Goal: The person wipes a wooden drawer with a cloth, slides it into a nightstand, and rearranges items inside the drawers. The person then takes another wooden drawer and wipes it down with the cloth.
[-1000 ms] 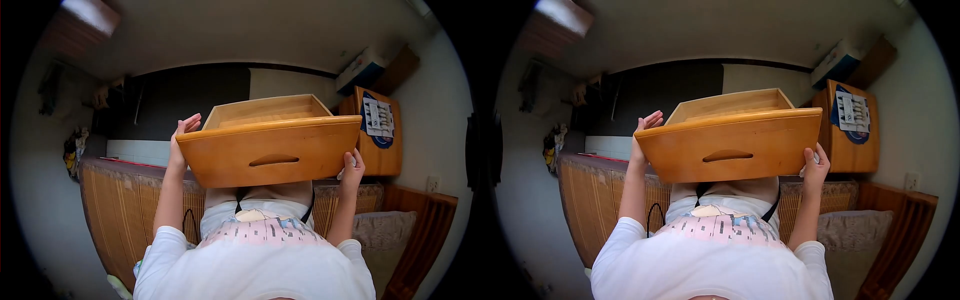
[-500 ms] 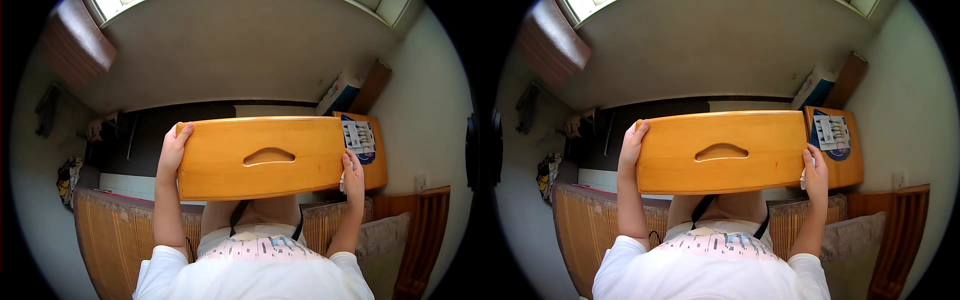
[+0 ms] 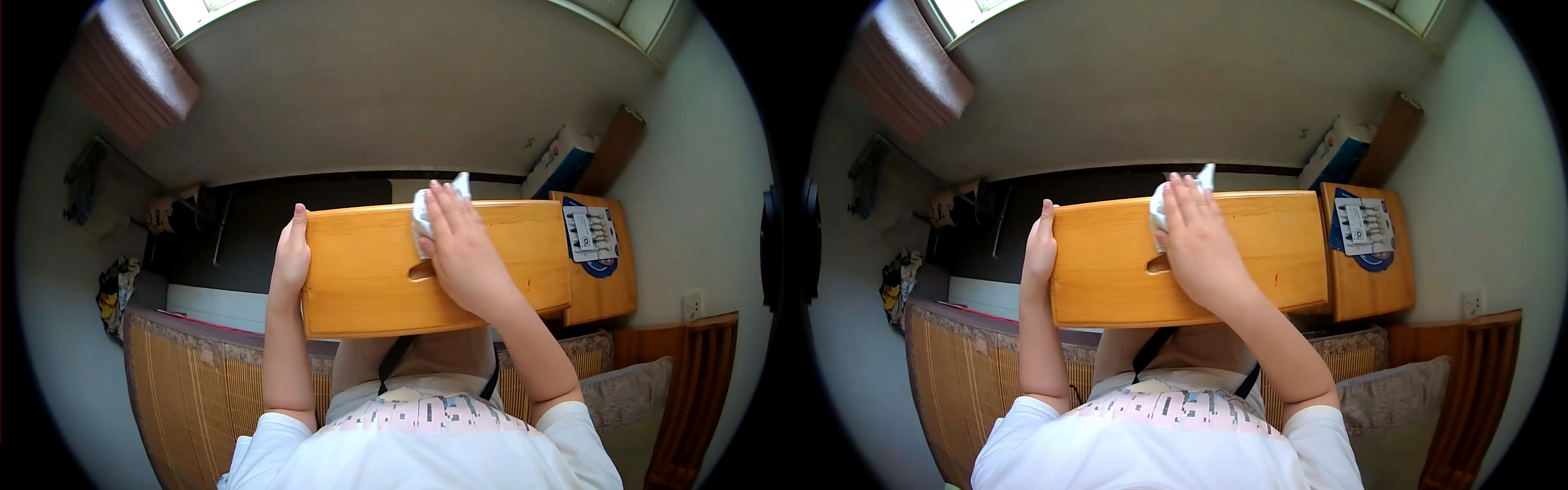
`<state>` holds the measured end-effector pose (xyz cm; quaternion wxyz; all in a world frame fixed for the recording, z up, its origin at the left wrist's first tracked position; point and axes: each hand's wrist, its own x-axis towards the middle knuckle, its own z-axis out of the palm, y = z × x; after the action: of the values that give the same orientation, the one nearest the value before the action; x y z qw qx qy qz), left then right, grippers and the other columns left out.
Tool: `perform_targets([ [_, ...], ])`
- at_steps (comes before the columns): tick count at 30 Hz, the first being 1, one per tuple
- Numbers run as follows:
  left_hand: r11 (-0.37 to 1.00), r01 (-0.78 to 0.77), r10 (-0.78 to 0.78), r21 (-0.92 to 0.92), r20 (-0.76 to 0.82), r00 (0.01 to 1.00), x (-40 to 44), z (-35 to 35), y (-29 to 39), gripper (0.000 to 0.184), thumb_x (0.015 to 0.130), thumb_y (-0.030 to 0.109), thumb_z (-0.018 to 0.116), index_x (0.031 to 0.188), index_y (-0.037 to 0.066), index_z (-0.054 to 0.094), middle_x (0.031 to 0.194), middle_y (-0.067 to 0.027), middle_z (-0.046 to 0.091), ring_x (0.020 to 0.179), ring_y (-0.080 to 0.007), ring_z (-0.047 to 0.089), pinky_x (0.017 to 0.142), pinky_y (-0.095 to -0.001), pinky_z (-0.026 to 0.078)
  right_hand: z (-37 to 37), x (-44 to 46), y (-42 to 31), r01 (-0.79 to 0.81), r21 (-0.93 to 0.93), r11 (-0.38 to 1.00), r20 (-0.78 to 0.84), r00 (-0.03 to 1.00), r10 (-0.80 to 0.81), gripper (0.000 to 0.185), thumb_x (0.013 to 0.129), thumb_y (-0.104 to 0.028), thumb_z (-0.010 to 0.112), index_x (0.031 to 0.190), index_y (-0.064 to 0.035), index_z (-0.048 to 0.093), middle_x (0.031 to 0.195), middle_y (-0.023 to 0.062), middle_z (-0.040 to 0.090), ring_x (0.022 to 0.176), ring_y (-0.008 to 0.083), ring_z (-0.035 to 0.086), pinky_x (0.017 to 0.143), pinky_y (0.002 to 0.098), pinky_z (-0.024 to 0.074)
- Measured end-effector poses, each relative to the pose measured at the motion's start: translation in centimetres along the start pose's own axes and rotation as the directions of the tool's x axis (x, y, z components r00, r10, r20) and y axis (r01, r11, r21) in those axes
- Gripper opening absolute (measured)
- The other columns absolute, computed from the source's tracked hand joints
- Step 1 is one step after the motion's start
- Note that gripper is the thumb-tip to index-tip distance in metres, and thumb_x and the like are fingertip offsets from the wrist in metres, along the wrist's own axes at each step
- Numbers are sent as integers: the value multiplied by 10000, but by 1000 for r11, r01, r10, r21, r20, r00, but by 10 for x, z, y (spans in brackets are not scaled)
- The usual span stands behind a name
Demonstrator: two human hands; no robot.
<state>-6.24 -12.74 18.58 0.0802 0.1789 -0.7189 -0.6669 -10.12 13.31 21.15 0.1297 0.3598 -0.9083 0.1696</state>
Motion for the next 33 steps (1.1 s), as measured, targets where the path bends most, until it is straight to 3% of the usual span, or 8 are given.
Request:
perform_targets([
  [3, 1000, 27, -27, 2, 19, 999, 5, -12, -7, 571, 1073, 518, 343, 1018, 5, 587, 914, -54, 592, 882, -141, 529, 876, -306, 444, 7, 6, -13, 48, -18, 999, -39, 998, -49, 529, 1012, -232, 521, 1422, 87, 420, 1487, 258, 429, 1417, 370, 388, 1200, 481, 262],
  [9, 1000, -13, 14, -3, 41, 999, 2, -20, -13, 554, 1080, 491, 346, 997, 3, 595, 907, -55, 594, 878, -141, 534, 851, -296, 451, -48, -54, 88, -437, -139, 888, -108, 899, 426, 377, 1000, -134, 510, 1352, -9, 562, 1439, 195, 522, 1359, 326, 471, 1192, 503, 262],
  [16, 993, -103, 104, 60, -14, 994, -7, -13, -6, 430, 1062, 420, 453, 1152, 20, 582, 1079, -107, 613, 1010, -201, 566, 912, -331, 458, -21, -28, 45, -232, 47, 971, -170, 957, 237, 378, 964, -98, 589, 1312, 47, 552, 1320, 211, 570, 1300, 374, 490, 1126, 475, 367],
  [18, 700, -145, 419, 700, -237, 877, -38, 4, 16, 545, 987, 485, 556, 1354, 83, 524, 1404, -142, 505, 1324, -300, 467, 1080, -433, 389, -19, -22, 42, -212, 88, 973, -151, 963, 224, 376, 970, -106, 587, 1315, 38, 551, 1297, 194, 580, 1257, 366, 515, 1105, 458, 387],
  [20, 296, -372, 567, 880, 151, 810, -71, 9, 35, 716, 905, 471, 672, 1486, 131, 426, 1572, -137, 342, 1479, -346, 279, 1172, -532, 261, -23, -21, 42, -233, 122, 965, -127, 960, 248, 374, 971, -107, 587, 1317, 32, 553, 1285, 187, 584, 1232, 361, 527, 1094, 445, 395],
  [22, 386, -682, 416, 622, 542, 730, -93, 26, 38, 766, 869, 422, 721, 1516, 167, 401, 1586, -100, 344, 1496, -331, 252, 1200, -555, 193, -28, -21, 42, -261, 138, 955, -88, 958, 274, 368, 972, -102, 588, 1322, 5, 559, 1278, 169, 587, 1187, 354, 548, 1053, 420, 424],
  [29, 32, -725, 368, 688, 666, 648, -102, 42, 8, 745, 780, 197, 715, 1485, 206, 473, 1584, -58, 382, 1493, -319, 287, 1207, -588, 168, -31, 7, 24, -62, 224, 973, 71, 996, 48, 347, 960, -118, 607, 1290, -10, 582, 1242, 173, 612, 1156, 345, 568, 1008, 424, 460],
  [33, 206, -754, 313, 624, 688, 655, -114, 39, 15, 795, 788, 394, 765, 1489, 179, 457, 1591, -96, 357, 1492, -356, 271, 1200, -601, 150, -15, 43, 3, -14, 372, 928, 190, 980, -61, 283, 936, -160, 642, 1192, -40, 625, 1089, 148, 661, 992, 333, 638, 847, 415, 520],
])
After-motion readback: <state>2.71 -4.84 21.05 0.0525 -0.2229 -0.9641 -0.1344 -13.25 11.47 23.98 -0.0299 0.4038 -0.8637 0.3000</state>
